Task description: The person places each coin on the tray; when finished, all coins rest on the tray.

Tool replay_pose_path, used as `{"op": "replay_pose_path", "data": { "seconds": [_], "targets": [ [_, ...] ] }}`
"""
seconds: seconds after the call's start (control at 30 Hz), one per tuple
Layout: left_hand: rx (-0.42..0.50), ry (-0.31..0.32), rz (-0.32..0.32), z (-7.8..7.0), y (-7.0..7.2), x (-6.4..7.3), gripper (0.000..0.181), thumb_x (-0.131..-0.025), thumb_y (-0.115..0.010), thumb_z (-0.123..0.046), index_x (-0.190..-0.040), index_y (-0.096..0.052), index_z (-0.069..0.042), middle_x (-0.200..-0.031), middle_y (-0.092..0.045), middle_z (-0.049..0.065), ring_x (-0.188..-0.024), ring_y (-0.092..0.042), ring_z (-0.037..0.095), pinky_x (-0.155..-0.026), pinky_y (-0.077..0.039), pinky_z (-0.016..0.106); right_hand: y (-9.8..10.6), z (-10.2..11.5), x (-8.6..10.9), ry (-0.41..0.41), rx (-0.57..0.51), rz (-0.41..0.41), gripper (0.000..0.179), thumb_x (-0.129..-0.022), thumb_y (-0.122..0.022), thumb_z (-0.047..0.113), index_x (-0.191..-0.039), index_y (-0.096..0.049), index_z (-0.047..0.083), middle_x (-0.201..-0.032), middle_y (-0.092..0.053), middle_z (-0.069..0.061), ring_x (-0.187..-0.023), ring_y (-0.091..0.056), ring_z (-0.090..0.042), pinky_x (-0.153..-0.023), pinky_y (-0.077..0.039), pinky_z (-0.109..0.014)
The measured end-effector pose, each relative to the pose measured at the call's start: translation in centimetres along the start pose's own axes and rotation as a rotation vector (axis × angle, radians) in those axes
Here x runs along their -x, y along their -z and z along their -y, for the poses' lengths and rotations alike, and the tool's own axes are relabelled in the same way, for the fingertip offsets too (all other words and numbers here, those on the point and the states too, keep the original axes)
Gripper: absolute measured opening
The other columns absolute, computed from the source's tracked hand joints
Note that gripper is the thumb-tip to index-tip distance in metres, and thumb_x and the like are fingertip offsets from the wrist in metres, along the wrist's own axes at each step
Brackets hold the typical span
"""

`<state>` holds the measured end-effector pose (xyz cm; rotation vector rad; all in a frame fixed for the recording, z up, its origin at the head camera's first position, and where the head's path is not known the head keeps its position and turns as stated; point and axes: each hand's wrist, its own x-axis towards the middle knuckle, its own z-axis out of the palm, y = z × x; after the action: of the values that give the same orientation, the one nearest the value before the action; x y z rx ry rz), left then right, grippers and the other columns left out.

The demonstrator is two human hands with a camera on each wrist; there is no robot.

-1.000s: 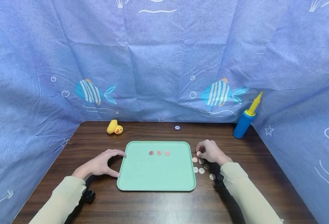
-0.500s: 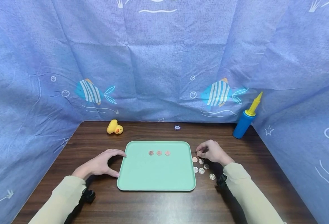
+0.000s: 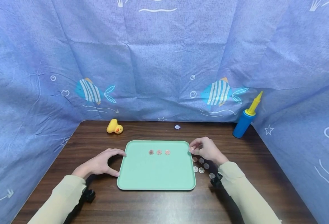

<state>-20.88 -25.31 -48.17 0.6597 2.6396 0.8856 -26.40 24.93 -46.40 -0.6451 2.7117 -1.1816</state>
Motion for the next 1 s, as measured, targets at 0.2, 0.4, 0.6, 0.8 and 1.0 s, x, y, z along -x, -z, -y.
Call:
{"op": "replay_pose_path", "data": {
  "seconds": [0.2, 0.4, 0.6, 0.8, 1.0],
  "targets": [
    [0.0, -0.002, 0.002, 0.0, 0.1, 0.0, 0.079, -0.076, -0.094, -0.05, -0.143, -0.062, -0.022, -0.151, -0.055, 0.004, -0.143, -0.043, 0.033, -0.115, -0.037, 0.059, -1.5, 1.5, -0.9, 0.012, -0.061, 0.036, 0.017, -0.089, -0.084, 0.004, -0.104, -0.078, 0.004, -0.09, -0.074, -0.005, -0.083, -0.069, -0.018, -0.075, -0.058, -0.03],
    [-0.003, -0.014, -0.002, 0.0, 0.1, 0.1, 0.079, -0.076, -0.094, -0.05, -0.143, -0.062, -0.022, -0.151, -0.056, 0.005, -0.142, -0.044, 0.033, -0.114, -0.037, 0.059, -3.5, 3.2, -2.1, 0.084, -0.056, 0.071, 0.014, -0.087, -0.084, 0.003, -0.099, -0.079, 0.006, -0.087, -0.075, -0.003, -0.08, -0.068, -0.013, -0.073, -0.058, -0.026],
    [0.001, -0.011, -0.004, 0.2, 0.0, 0.1, 0.08, -0.076, -0.093, -0.051, -0.143, -0.062, -0.023, -0.151, -0.055, 0.004, -0.143, -0.043, 0.033, -0.115, -0.037, 0.059, -5.5, 5.1, -3.0, 0.117, -0.092, 0.12, 0.014, -0.088, -0.083, 0.002, -0.101, -0.079, 0.004, -0.088, -0.075, -0.003, -0.079, -0.066, -0.012, -0.073, -0.058, -0.026],
    [0.006, -0.001, -0.01, 0.3, 0.0, 0.1, 0.079, -0.075, -0.094, -0.05, -0.143, -0.062, -0.024, -0.151, -0.055, 0.004, -0.143, -0.043, 0.033, -0.115, -0.037, 0.059, -7.3, 6.7, -3.8, 0.161, -0.112, 0.164, 0.01, -0.089, -0.08, 0.002, -0.099, -0.079, 0.005, -0.087, -0.075, -0.002, -0.081, -0.067, -0.012, -0.077, -0.059, -0.028],
    [-0.003, -0.003, -0.008, 0.3, -0.1, 0.1, 0.08, -0.075, -0.094, -0.05, -0.143, -0.062, -0.023, -0.151, -0.056, 0.004, -0.142, -0.043, 0.032, -0.115, -0.037, 0.058, -8.9, 8.0, -4.2, 0.203, -0.087, 0.186, 0.013, -0.088, -0.081, -0.002, -0.1, -0.079, 0.001, -0.087, -0.076, -0.004, -0.081, -0.068, -0.009, -0.078, -0.059, -0.025]
  ]
}}
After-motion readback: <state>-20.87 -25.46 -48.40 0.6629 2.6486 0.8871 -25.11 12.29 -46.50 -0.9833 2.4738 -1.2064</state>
